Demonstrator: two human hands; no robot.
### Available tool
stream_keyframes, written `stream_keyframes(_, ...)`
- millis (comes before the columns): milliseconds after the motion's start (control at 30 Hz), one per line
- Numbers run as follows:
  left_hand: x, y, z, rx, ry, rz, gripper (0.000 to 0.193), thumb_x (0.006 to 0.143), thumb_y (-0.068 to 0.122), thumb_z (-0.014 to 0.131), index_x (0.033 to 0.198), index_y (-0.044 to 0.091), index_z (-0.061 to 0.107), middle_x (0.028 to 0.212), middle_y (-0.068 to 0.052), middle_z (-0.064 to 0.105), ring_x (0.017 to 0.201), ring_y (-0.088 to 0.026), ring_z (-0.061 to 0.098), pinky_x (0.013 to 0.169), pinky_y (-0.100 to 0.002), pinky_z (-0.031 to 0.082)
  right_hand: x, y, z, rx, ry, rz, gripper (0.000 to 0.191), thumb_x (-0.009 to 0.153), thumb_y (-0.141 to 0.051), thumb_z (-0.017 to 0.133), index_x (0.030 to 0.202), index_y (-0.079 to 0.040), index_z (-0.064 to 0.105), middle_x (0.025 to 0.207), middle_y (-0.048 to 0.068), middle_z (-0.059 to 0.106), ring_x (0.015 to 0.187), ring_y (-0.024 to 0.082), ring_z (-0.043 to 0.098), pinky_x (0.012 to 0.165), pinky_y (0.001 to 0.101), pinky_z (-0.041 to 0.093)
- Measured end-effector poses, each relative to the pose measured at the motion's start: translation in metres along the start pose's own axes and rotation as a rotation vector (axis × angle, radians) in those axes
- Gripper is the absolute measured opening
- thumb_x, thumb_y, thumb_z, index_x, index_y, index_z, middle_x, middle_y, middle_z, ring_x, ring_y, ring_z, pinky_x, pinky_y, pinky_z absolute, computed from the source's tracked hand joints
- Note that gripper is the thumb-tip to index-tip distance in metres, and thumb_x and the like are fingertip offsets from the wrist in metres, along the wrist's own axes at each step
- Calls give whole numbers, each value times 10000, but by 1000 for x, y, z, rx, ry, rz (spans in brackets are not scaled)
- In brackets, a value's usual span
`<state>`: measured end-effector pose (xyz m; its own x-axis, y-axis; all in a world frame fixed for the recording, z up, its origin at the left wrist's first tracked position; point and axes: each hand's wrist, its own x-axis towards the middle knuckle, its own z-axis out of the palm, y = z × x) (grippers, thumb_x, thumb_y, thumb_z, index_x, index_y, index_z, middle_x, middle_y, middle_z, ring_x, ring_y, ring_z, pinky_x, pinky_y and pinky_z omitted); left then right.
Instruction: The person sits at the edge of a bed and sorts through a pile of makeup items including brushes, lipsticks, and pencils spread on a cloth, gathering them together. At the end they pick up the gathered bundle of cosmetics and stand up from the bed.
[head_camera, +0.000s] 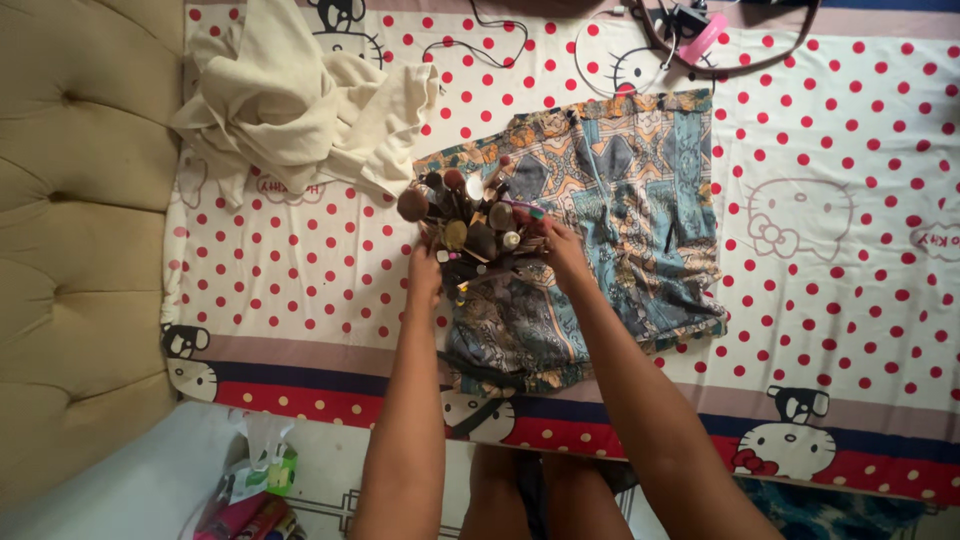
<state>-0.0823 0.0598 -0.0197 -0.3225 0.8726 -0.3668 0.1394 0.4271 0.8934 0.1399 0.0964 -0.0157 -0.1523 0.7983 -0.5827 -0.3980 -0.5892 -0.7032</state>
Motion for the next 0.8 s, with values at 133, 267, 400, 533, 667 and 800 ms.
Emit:
stream_keyframes(133,-4,13,1,-77,-29,22,332,1048,240,533,1273,10,613,1160,-123,719,1012,-215,653,916,-322,489,-2,-5,19,168,-188,72,330,1024,-239,523,1275,-78,664,1081,58,720,896,171,699,792,330,573)
stream_keyframes(267,-11,27,5,-304,-82,-63,354,1029,167,518,1356,47,580,1264,-82,678,1111,-193,622,963,-304,482,-9,-13,23,260,-244,82,271,1008,-197,564,1228,-73,662,1092,87,700,952,208,687,839,369,578)
stream_keyframes(400,-16,22,7,-459,-157,9,381,1042,145,515,1401,19,529,1314,-113,645,1176,-215,607,1018,-334,472,-15,-11,16,201,-191,135,244,1030,-173,557,1228,-68,655,1087,77,695,947,193,670,839,359,576)
stream_keyframes(533,-26,-2,10,-50,-145,203,411,1076,178,420,1424,12,561,1373,-155,623,1236,-272,600,1060,-367,459,-27,-1,-1,130,-169,144,256,1042,-196,530,1213,-51,652,1069,94,698,925,179,694,837,346,595)
stream_keyframes(667,-55,-22,16,92,-132,229,446,1102,226,420,1474,0,516,1485,-179,532,1335,-303,510,1106,-394,395,-49,16,-29,287,-124,115,289,1025,-241,518,1214,-83,669,1031,70,697,864,172,682,779,347,577)
stream_keyframes(800,-92,-25,27,-141,-220,158,505,1096,333,417,1462,-6,492,1422,-161,585,1298,-270,566,1098,-396,419,-85,27,-59,253,-100,70,309,1008,-310,535,1167,-76,659,985,69,709,847,175,692,741,333,584)
